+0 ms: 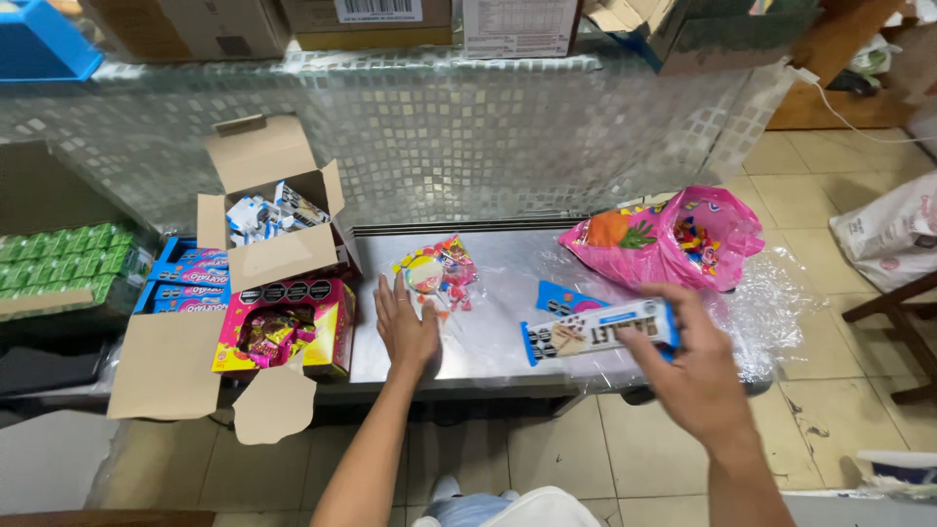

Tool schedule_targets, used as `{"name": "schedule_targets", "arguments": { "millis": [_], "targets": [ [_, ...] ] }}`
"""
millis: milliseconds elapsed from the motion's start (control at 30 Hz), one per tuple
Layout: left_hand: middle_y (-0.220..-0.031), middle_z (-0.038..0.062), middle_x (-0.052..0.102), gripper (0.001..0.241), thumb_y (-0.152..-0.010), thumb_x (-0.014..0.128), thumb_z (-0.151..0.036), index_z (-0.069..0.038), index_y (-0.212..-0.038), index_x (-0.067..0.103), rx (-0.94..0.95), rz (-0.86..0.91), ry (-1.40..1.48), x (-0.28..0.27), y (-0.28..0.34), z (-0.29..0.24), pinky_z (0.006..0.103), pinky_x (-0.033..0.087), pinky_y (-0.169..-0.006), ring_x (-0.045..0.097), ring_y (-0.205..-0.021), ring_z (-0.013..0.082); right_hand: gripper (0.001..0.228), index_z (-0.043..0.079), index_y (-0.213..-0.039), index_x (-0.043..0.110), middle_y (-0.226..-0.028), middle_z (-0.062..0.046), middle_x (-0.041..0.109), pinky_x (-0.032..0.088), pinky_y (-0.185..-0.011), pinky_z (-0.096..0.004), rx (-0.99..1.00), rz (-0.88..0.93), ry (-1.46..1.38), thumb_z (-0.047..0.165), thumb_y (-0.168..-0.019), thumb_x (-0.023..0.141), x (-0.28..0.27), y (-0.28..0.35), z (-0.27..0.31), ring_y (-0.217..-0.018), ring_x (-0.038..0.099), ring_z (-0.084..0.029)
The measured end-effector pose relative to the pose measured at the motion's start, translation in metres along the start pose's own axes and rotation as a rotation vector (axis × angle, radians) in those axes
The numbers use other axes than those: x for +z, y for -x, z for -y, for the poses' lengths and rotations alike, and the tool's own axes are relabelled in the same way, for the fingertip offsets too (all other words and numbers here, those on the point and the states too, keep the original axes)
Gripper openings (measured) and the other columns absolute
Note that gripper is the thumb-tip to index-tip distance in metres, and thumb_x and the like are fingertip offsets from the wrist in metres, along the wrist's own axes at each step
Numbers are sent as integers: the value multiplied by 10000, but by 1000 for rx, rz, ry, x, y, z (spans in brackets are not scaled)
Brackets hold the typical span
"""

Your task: The person selects various candies and snacks from cardboard boxes and a large pink bag, places them into clear plastic bags, and seals the bags by hand using tape.

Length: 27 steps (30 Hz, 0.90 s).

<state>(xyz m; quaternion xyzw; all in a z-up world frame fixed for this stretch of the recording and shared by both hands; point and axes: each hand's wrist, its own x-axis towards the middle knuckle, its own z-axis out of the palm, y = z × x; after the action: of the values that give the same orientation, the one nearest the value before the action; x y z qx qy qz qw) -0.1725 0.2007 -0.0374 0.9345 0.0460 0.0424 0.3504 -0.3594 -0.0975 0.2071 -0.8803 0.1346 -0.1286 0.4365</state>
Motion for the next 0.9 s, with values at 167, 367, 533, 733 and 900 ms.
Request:
{"name": "schedule_targets", "arguments": {
  "millis": [167, 367, 533, 733, 900],
  "targets": [
    [-1691, 149, 363, 716, -963, 759, -293, -133, -1599, 471, 46, -156, 661, -65, 66, -71, 477, 227, -1337, 292, -1641, 317, 533, 119, -1408, 638, -922, -68, 626, 487, -505, -260, -95, -84, -190, 117, -910, 827, 1, 9, 27, -575, 537, -135],
    [-1180, 241, 778, 534, -985, 714, -361, 23, -1334, 591, 4, 410, 1360, -166, 136, -91, 311, 608, -614, 789, -803, 307, 455, 112, -1309, 570, -951, -49, 602, 455, -448, -221, -276, 184, -431, 86, -928, 817, 90, 2, 58, -507, 512, -90],
    [-801, 199, 764, 377, -1069, 625, -329, 33, -1168, 667, -246, 24, 1396, -207, 141, -15, 306, 510, -462, 729, -619, 274, 629, 166, -1474, 552, -1100, -106, 727, 498, -382, -245, -206, 568, -448, 136, -898, 804, 144, 7, 111, -438, 540, -139],
    [-739, 160, 691, 448, -1083, 570, -436, 0, -1163, 638, -319, -306, 1455, -261, 127, 103, 315, 455, -428, 662, -575, 257, 630, 216, -1607, 443, -1265, -121, 650, 651, -524, -288, -154, 796, -421, 157, -1011, 638, 252, 25, 156, -855, 667, -180],
    [-711, 168, 626, 488, -1116, 538, -471, -1, -1167, 659, -379, -493, 1477, -324, 88, 196, 326, 383, -456, 605, -568, 274, 401, 144, -1345, 712, -1286, -77, 719, 566, -942, -343, -615, 531, -169, 20, -976, 616, 391, 10, 188, -1123, 739, -241]
  ]
}}
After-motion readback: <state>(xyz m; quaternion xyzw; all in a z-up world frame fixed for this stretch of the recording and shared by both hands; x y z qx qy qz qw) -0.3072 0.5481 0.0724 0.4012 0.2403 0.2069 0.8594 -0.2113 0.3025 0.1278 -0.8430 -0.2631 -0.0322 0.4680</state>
